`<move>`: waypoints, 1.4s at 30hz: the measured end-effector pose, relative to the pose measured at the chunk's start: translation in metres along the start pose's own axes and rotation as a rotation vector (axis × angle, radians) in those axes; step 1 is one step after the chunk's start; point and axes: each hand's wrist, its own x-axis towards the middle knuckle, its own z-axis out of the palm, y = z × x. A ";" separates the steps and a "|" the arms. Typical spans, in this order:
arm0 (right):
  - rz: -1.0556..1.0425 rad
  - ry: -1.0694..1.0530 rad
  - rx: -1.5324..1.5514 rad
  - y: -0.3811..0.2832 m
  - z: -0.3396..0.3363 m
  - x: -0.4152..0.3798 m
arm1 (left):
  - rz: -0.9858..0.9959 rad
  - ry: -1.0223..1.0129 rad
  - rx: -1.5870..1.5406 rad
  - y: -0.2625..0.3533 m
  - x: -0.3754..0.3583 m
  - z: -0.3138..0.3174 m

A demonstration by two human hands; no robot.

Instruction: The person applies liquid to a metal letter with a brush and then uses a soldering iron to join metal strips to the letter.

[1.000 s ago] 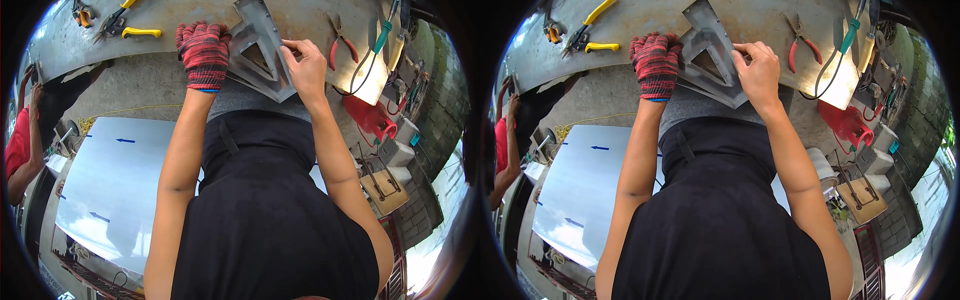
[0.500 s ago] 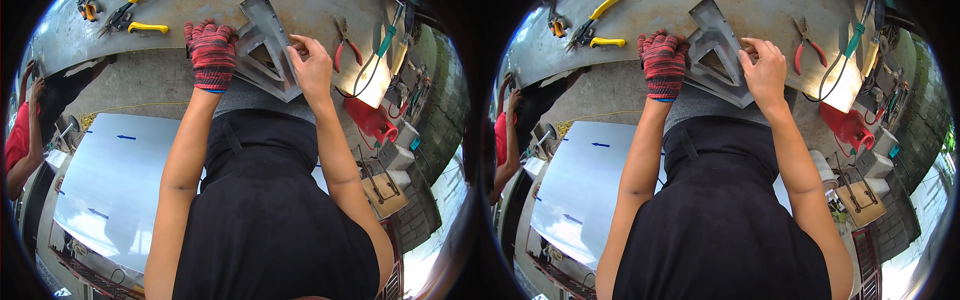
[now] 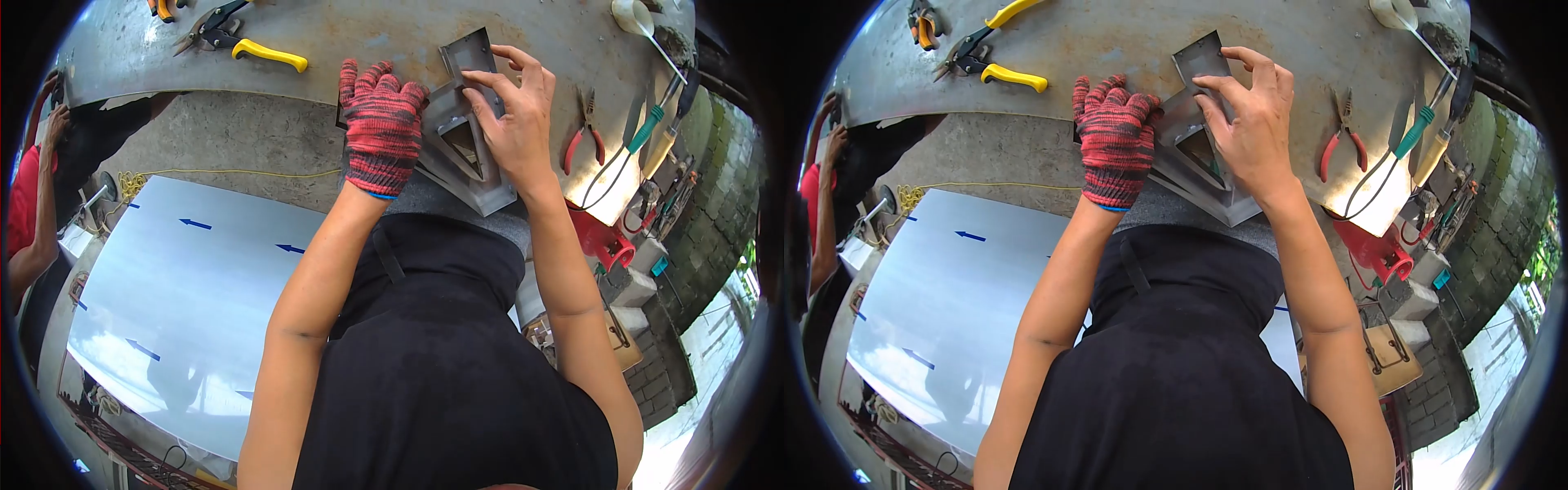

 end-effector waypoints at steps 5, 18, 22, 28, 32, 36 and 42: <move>0.081 0.012 0.083 -0.001 0.006 0.003 | -0.019 -0.040 -0.011 0.001 -0.001 -0.002; 0.188 -0.018 0.205 -0.002 0.014 0.009 | -0.013 -0.032 -0.024 -0.001 -0.001 -0.001; 0.200 -0.024 0.202 -0.002 0.016 0.009 | -0.018 -0.069 -0.045 0.000 0.000 -0.004; 0.239 -0.028 0.223 -0.001 0.017 0.009 | -0.042 -0.087 -0.068 0.002 0.003 -0.009; 0.253 -0.025 0.243 0.000 0.018 0.010 | -0.077 -0.089 -0.070 0.005 0.012 -0.015; 0.237 -0.010 0.227 0.002 0.020 0.008 | -0.117 -0.167 -0.095 0.004 0.020 -0.015; 0.254 -0.042 0.214 0.000 0.017 0.008 | -0.148 -0.193 -0.082 0.002 0.027 -0.015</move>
